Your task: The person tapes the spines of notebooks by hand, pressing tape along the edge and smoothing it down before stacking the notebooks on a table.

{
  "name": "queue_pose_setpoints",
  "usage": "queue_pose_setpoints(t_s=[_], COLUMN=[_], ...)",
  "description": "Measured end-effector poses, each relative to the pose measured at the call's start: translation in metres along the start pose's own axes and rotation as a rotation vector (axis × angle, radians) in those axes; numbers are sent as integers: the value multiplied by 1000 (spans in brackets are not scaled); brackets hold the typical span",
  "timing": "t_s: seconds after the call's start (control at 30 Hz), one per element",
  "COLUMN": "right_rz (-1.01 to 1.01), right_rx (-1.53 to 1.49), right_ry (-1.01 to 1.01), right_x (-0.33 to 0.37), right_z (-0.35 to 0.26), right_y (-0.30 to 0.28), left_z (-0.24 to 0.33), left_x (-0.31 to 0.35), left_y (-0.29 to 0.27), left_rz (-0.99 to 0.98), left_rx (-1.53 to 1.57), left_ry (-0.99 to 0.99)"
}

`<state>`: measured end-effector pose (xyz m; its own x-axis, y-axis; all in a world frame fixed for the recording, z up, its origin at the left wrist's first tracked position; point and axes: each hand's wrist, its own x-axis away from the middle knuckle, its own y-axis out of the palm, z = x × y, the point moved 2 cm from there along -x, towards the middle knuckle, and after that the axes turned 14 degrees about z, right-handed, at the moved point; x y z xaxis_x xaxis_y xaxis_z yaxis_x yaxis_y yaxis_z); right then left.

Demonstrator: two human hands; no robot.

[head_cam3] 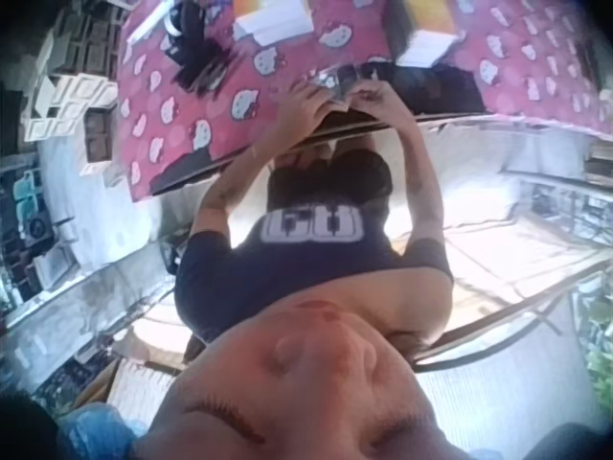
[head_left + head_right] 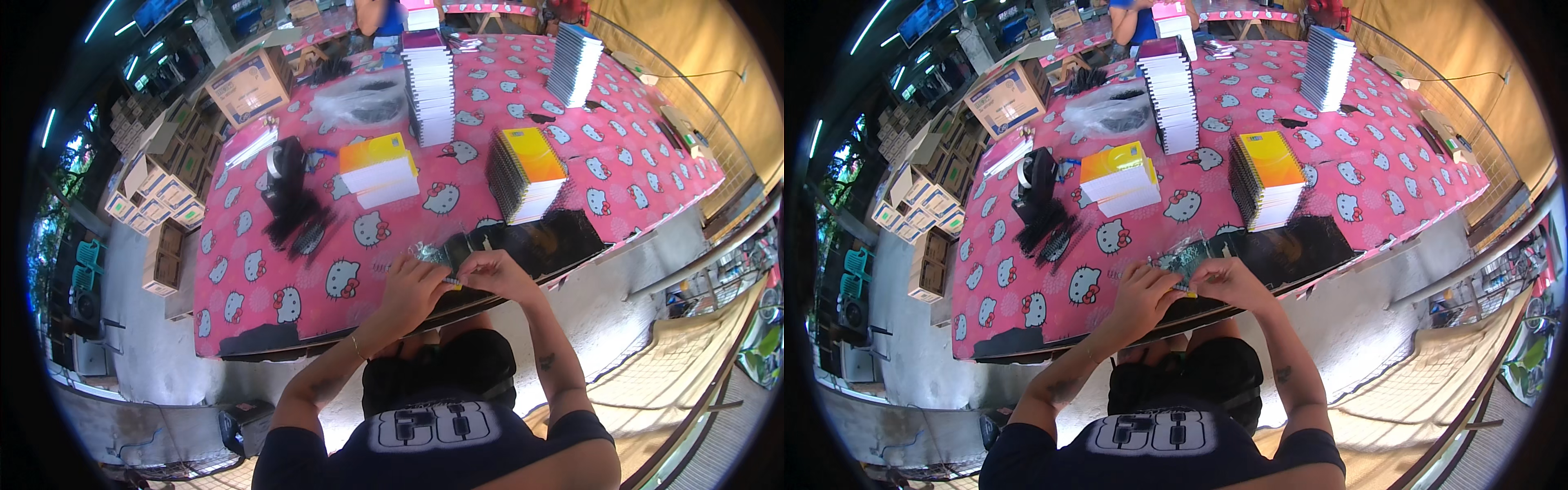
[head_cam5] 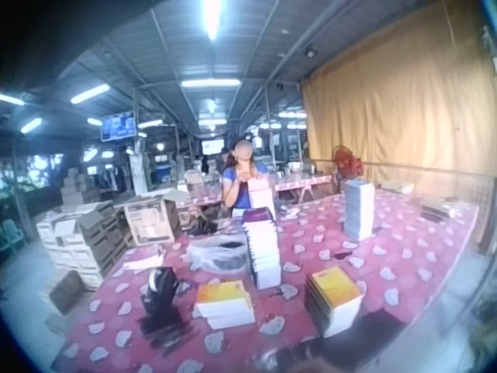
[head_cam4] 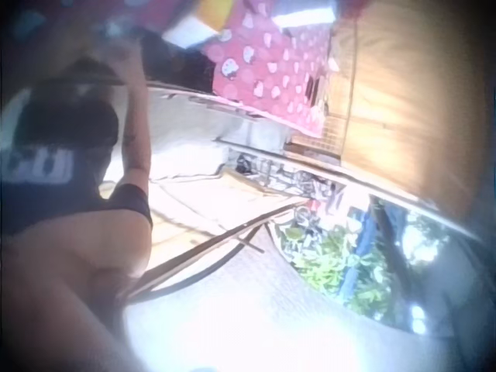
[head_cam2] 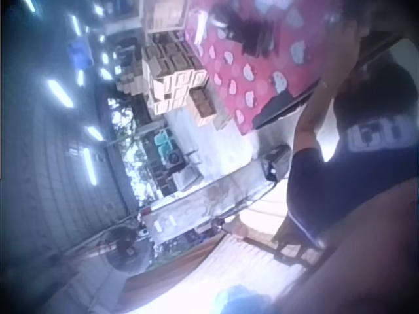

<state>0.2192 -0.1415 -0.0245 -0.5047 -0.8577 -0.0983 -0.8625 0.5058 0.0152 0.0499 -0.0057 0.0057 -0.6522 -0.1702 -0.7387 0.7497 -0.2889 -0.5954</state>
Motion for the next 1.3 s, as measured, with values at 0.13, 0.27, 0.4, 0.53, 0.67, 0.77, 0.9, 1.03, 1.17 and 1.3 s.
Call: queue_pose_setpoints(t_s=[0.13,0.27,0.4,0.53,0.67,0.77,0.9,1.03,1.17,1.3], right_rz=[55,191,372,506,971,849,568,555,645,1005], right_rx=[153,353,592,494,848,550,274,182,321,661], right_ry=[-142,-307,-234,-343,-686,-441,-298,-307,-272,-502], right_x=[1,4,12,11,-1,-27,-49,-49,-36,40], right_z=[-18,-22,-18,-40,-116,-71,-58,-57,-56,-89], right_y=[16,28,40,17,-72,-150,-164,-164,-173,-154], left_z=[0,3,7,2,10,1,-38,-39,-30,-101], left_x=[1,1,2,-30,-147,-210,-206,-192,-191,-146], left_y=[-4,-1,2,-14,-18,34,117,125,106,18], left_rz=[-40,-41,-72,-49,424,472,122,16,186,370], left_rx=[-16,-55,-73,-36,44,271,539,529,342,-107], left_ry=[-5,31,42,29,294,398,222,208,306,228])
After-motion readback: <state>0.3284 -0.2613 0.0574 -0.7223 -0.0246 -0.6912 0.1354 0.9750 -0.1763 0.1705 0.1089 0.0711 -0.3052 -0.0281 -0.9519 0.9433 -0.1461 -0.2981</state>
